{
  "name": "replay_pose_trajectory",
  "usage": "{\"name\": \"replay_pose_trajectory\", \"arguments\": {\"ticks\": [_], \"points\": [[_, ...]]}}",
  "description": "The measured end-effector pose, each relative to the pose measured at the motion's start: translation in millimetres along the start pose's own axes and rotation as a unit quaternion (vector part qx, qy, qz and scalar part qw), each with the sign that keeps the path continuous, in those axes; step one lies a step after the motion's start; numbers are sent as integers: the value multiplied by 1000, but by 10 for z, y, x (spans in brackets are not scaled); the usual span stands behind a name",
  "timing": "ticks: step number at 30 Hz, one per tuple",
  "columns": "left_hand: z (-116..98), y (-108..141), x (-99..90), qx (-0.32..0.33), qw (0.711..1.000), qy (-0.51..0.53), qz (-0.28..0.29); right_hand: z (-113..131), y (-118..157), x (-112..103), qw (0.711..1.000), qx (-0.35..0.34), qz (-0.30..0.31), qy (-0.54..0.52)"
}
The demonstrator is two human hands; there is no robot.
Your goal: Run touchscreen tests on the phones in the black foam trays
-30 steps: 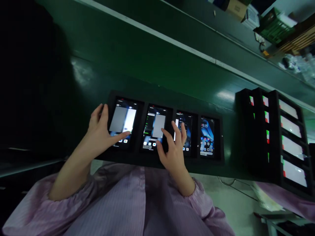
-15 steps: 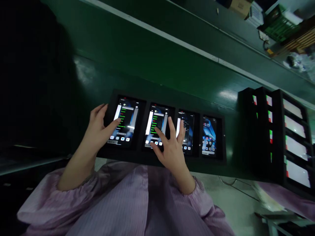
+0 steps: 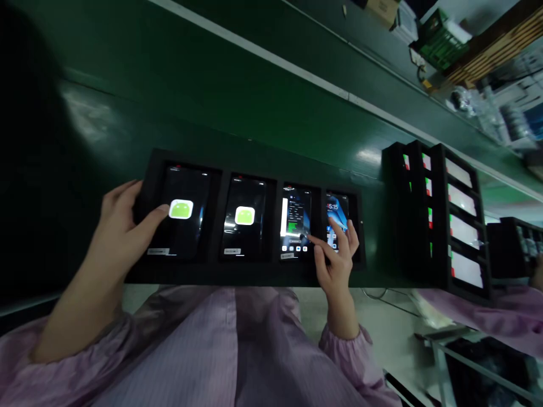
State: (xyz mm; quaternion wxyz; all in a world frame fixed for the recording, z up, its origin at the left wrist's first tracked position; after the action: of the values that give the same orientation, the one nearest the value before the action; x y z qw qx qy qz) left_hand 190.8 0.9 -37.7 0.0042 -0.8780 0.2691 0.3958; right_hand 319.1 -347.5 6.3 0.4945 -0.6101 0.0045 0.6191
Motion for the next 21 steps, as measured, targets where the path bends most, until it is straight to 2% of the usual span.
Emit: {"name": "replay_pose_trajectory", "arguments": {"ticks": [4, 6, 8, 12, 17, 21], "points": [[115, -13, 11, -1, 999, 0, -34, 67, -8, 141, 997, 1, 79, 26], [147, -20, 20, 12, 999, -2, -43, 116, -32, 222, 995, -8, 99, 21], [151, -15, 22, 21, 999, -17, -47, 117, -56, 256, 996, 0, 84, 19], [93, 25, 0, 20, 998, -33, -55, 24, -72, 200, 998, 48, 4, 37], [105, -3, 9, 41, 996, -30, -68, 68, -67, 235, 999, 21, 32, 25], [311, -83, 64, 75, 995, 1, -72, 43, -52, 236, 998, 55, -7, 37]]}}
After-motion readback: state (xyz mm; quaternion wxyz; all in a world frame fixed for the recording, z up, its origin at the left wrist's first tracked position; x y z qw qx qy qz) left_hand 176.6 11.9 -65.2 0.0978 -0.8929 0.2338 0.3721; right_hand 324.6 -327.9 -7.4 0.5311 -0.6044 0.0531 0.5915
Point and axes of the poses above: each hand's wrist, its own y-axis away from the middle knuckle, its own x-axis out of the palm, z = x × y, the point moved 5 cm from there along -y, towards the middle knuckle, and after that the axes turned 6 degrees about -z, right-handed, at the moved point
